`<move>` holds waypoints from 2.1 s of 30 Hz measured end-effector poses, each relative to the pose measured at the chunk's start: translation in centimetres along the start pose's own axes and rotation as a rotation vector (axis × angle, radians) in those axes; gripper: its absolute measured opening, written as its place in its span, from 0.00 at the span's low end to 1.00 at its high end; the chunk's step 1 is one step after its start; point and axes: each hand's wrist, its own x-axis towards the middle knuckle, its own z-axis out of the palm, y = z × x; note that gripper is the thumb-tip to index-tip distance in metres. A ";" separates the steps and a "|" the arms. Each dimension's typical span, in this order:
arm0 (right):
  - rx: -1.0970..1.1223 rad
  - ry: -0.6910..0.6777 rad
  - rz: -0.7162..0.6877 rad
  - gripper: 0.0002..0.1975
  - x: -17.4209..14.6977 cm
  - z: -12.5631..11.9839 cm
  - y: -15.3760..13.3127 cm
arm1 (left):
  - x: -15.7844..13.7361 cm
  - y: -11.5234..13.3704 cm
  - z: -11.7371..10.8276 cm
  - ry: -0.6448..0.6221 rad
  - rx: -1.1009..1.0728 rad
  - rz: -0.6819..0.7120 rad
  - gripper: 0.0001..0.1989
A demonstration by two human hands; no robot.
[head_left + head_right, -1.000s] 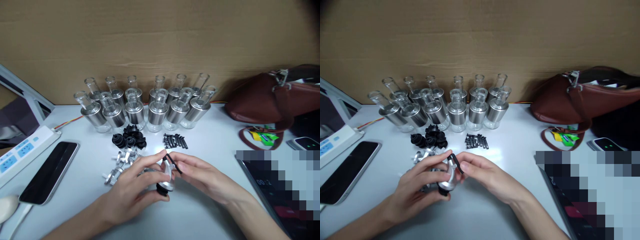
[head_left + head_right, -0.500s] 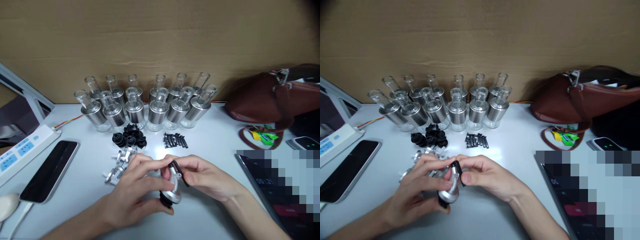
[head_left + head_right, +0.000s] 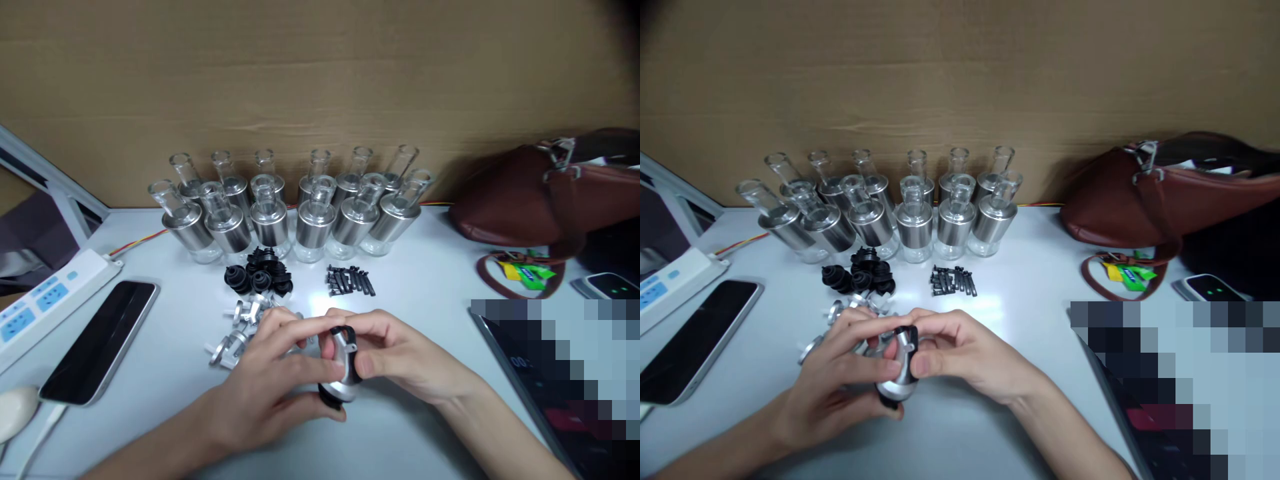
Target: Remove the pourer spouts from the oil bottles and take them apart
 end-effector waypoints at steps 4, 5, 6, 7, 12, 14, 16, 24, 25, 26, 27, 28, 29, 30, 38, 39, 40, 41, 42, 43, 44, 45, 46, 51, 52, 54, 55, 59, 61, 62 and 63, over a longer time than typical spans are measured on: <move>-0.026 0.121 0.013 0.17 -0.1 0.2 -0.1 | 0.0 0.0 0.0 0.039 0.090 0.010 0.08; -0.028 0.176 0.015 0.17 -0.1 0.2 -0.1 | -0.1 0.0 0.0 0.057 0.123 0.002 0.08; -0.030 0.229 0.018 0.17 -0.1 0.2 -0.1 | -0.1 -0.1 0.0 0.072 0.153 -0.011 0.07; -0.037 0.276 0.016 0.16 -0.2 0.2 -0.1 | -0.2 -0.1 0.0 0.083 0.180 -0.026 0.07; -0.153 0.441 -0.046 0.14 -0.1 0.3 -0.2 | -0.4 -0.5 0.4 0.092 0.230 -0.044 0.07; -0.174 0.458 -0.037 0.15 0.0 0.3 -0.2 | -0.4 -0.6 0.5 0.095 0.235 -0.038 0.07; -0.177 0.433 -0.002 0.16 0.1 0.3 -0.3 | -0.4 -0.6 0.5 0.098 0.245 -0.040 0.07; -0.200 0.345 0.057 0.18 0.0 0.5 -0.4 | -0.5 -0.7 0.5 0.100 0.297 -0.025 0.08; -0.166 0.328 0.069 0.18 0.0 0.5 -0.3 | -0.5 -0.7 0.6 0.099 0.301 -0.020 0.08; -0.126 0.317 0.079 0.19 0.0 0.5 -0.2 | -0.5 -0.7 0.6 0.098 0.304 -0.019 0.08; -0.085 0.314 0.086 0.19 0.0 0.5 -0.2 | -0.5 -0.8 0.6 0.094 0.307 -0.020 0.08; -0.050 0.314 0.091 0.19 0.0 0.5 -0.1 | -0.5 -0.8 0.6 0.089 0.309 -0.021 0.08; -0.023 0.314 0.095 0.19 0.0 0.5 -0.1 | -0.5 -0.8 0.6 0.080 0.313 -0.020 0.08; -0.002 0.313 0.100 0.19 0.0 0.4 0.0 | -0.5 -0.8 0.6 0.069 0.314 -0.017 0.08; 0.147 0.200 0.184 0.19 -0.3 0.1 -0.3 | -0.4 -0.7 0.2 -0.016 0.237 0.024 0.09; 0.169 0.183 0.189 0.18 -0.4 0.0 -0.3 | -0.3 -0.7 0.1 -0.031 0.225 0.023 0.09; 0.189 0.169 0.191 0.17 -0.4 0.0 -0.3 | -0.3 -0.7 0.1 -0.042 0.216 0.023 0.09; 0.203 0.158 0.191 0.17 -0.5 -0.1 -0.3 | -0.3 -0.7 0.1 -0.051 0.211 0.021 0.09; 0.213 0.151 0.190 0.16 -0.5 -0.2 -0.3 | -0.3 -0.6 0.1 -0.052 0.207 0.019 0.09; 0.216 0.147 0.187 0.16 -0.5 -0.2 -0.3 | -0.3 -0.6 0.1 -0.051 0.205 0.015 0.09; 0.216 0.143 0.183 0.15 -0.6 -0.2 -0.3 | -0.4 -0.6 0.1 -0.050 0.203 0.014 0.09; 0.212 0.142 0.178 0.15 -0.6 -0.2 -0.3 | -0.4 -0.7 0.1 -0.051 0.202 0.012 0.09; 0.207 0.141 0.172 0.15 -0.6 -0.2 -0.4 | -0.4 -0.7 0.1 -0.052 0.202 0.013 0.09; 0.200 0.152 0.170 0.16 -0.6 -0.1 -0.4 | -0.4 -0.8 0.0 -0.062 0.201 0.030 0.09; 0.204 0.148 0.174 0.16 -0.6 -0.2 -0.4 | -0.4 -0.8 0.0 -0.065 0.204 0.032 0.09; 0.218 0.132 0.179 0.15 -0.6 -0.2 -0.5 | -0.4 -0.8 0.1 -0.080 0.205 0.026 0.09; 0.226 0.120 0.179 0.15 -0.6 -0.2 -0.5 | -0.4 -0.8 0.1 -0.090 0.201 0.024 0.09; 0.250 0.091 0.182 0.15 -0.6 -0.3 -0.6 | -0.4 -0.7 0.1 -0.104 0.188 0.023 0.10; 0.251 0.095 0.184 0.15 -0.7 -0.3 -0.6 | -0.4 -0.7 0.2 -0.098 0.195 0.021 0.10; 0.248 0.100 0.182 0.15 -0.7 -0.3 -0.6 | -0.4 -0.7 0.2 -0.095 0.199 0.020 0.10; 0.244 0.103 0.180 0.15 -0.7 -0.3 -0.6 | -0.4 -0.7 0.2 -0.094 0.202 0.019 0.09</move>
